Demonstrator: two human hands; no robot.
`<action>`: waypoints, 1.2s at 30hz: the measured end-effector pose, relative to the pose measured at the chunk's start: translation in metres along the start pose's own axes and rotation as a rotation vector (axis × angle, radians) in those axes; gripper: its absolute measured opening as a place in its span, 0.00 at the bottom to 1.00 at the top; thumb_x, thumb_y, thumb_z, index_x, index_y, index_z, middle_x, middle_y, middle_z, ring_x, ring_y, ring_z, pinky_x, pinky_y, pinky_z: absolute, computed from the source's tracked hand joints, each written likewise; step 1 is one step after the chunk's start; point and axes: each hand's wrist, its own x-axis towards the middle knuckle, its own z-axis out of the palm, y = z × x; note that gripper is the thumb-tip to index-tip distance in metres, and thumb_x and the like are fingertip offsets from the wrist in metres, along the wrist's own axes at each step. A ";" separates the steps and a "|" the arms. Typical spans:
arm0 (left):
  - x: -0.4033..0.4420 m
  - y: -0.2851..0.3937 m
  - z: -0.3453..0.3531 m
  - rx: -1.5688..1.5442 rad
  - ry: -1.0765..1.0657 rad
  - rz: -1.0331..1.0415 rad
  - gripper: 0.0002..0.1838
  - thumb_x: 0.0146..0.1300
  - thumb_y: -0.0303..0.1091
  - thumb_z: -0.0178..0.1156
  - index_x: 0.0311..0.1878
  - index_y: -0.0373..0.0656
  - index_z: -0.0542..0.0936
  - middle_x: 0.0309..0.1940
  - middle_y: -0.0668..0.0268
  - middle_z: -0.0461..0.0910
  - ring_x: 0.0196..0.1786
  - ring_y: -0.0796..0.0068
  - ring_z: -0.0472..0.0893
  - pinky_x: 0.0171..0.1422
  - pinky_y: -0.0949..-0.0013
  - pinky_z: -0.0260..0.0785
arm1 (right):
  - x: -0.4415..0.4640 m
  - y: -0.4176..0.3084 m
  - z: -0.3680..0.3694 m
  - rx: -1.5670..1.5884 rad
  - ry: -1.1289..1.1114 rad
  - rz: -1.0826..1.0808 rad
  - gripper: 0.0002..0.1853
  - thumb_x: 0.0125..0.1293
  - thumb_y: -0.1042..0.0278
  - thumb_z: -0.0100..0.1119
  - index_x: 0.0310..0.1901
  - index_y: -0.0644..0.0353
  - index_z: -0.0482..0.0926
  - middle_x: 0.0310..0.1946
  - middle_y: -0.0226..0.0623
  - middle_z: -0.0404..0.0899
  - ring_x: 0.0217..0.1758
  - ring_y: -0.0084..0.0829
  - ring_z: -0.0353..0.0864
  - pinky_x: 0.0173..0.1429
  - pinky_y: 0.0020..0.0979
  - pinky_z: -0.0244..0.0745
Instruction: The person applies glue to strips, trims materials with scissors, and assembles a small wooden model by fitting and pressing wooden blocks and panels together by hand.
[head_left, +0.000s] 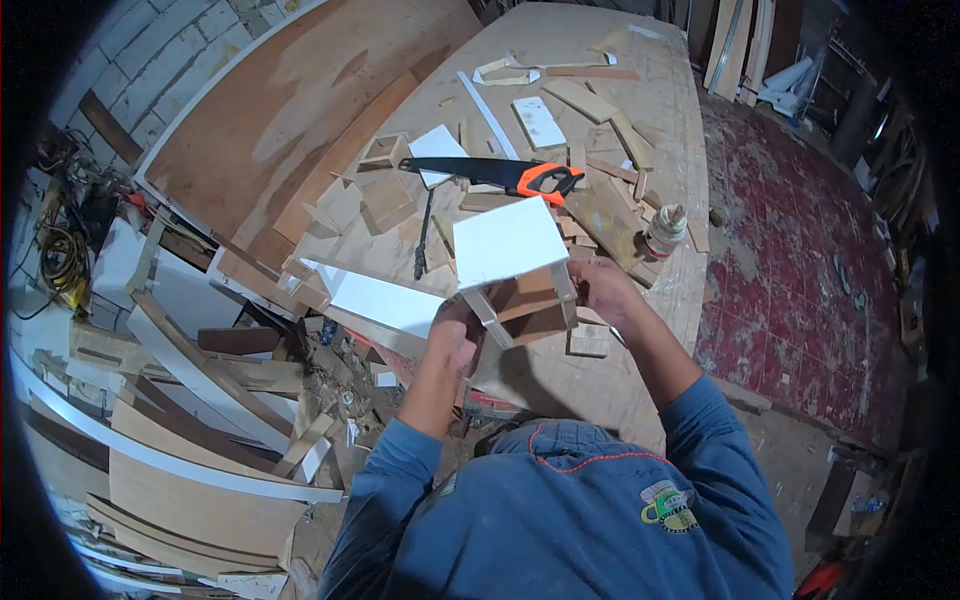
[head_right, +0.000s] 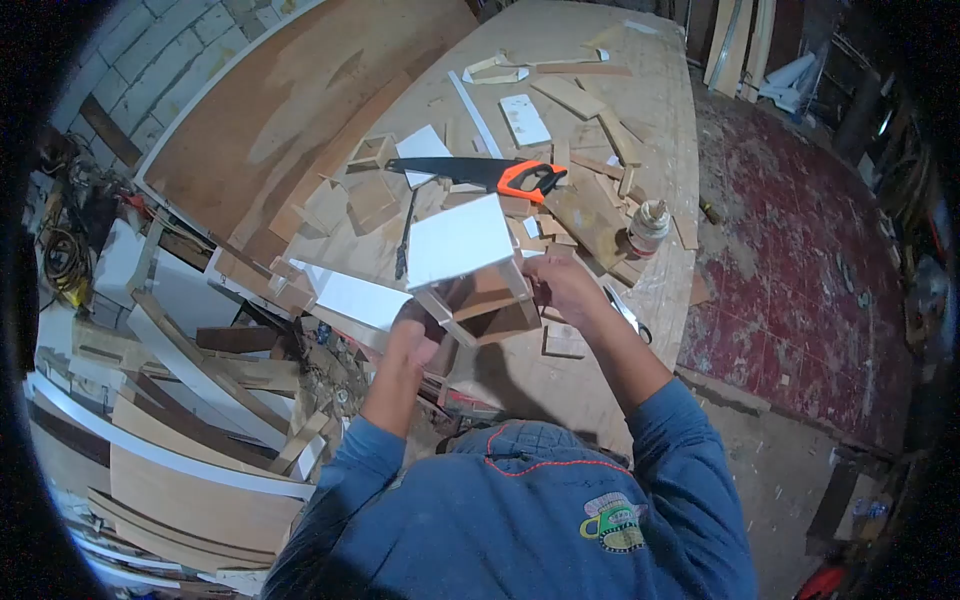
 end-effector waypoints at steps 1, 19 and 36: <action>0.006 0.006 0.001 -0.001 -0.003 0.010 0.19 0.70 0.32 0.45 0.60 0.32 0.68 0.58 0.53 0.72 0.59 0.57 0.73 0.67 0.56 0.65 | -0.004 -0.017 0.011 0.018 0.042 0.001 0.09 0.62 0.62 0.52 0.33 0.55 0.79 0.23 0.20 0.70 0.23 0.15 0.66 0.30 0.20 0.61; 0.015 0.060 0.034 -0.211 -0.149 0.084 0.22 0.62 0.39 0.56 0.53 0.31 0.75 0.57 0.51 0.74 0.59 0.57 0.73 0.65 0.55 0.66 | -0.005 -0.067 0.031 0.098 -0.061 -0.078 0.07 0.62 0.62 0.61 0.34 0.55 0.80 0.21 0.19 0.72 0.21 0.13 0.67 0.27 0.18 0.60; 0.005 0.020 0.028 -0.129 0.026 0.195 0.11 0.66 0.34 0.55 0.49 0.42 0.76 0.39 0.65 0.79 0.41 0.71 0.79 0.49 0.66 0.75 | 0.009 -0.064 -0.006 0.012 -0.193 0.013 0.10 0.63 0.57 0.59 0.37 0.54 0.82 0.24 0.17 0.73 0.22 0.12 0.64 0.25 0.17 0.53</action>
